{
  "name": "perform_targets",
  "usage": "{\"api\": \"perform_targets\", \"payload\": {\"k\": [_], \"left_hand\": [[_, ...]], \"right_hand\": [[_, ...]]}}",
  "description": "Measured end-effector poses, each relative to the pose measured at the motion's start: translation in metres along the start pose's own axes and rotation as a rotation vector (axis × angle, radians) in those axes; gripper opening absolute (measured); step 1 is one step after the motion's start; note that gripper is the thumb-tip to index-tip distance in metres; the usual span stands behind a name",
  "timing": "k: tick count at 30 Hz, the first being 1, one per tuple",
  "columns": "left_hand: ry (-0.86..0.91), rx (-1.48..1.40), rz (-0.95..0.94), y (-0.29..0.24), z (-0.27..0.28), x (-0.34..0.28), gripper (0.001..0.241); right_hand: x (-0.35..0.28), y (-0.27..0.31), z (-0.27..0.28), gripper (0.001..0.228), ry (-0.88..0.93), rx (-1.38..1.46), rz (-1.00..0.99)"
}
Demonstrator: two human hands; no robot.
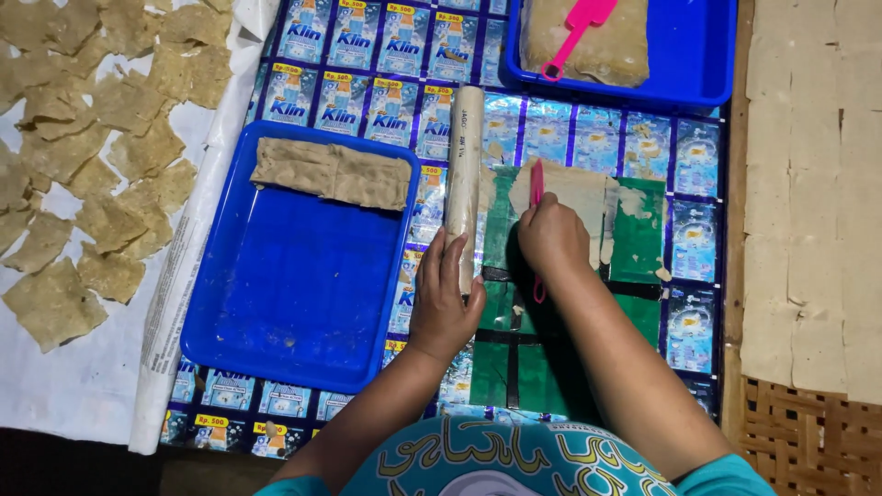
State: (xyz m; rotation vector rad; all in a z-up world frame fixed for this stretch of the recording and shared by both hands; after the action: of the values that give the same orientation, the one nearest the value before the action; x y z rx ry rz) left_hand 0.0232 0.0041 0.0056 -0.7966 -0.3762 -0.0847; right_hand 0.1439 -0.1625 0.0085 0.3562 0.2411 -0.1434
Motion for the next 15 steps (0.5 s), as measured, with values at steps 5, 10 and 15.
{"api": "perform_targets", "payload": {"k": [5,10,15], "left_hand": [[0.012,-0.011,0.008,-0.002,0.002,0.001,0.062],[0.001,-0.012,0.011,-0.001,0.0,0.001,0.062],[-0.013,0.024,-0.006,-0.008,0.002,0.0,0.065]], "right_hand": [[0.0,-0.006,0.029,0.038,0.042,-0.019,0.061],[-0.002,-0.084,0.061,0.032,-0.015,-0.046,0.14],[-0.04,-0.116,0.106,0.028,-0.254,-0.322,0.194]]}}
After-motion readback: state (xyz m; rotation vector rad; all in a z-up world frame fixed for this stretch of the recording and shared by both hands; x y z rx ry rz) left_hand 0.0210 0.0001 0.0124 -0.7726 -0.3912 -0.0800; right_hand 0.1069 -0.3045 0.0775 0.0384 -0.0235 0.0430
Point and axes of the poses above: each hand's wrist, its own x-axis towards the middle knuckle, its own z-axis out of the back of the hand, y = z × x, the point moved 2 cm from there along x, towards the middle knuckle
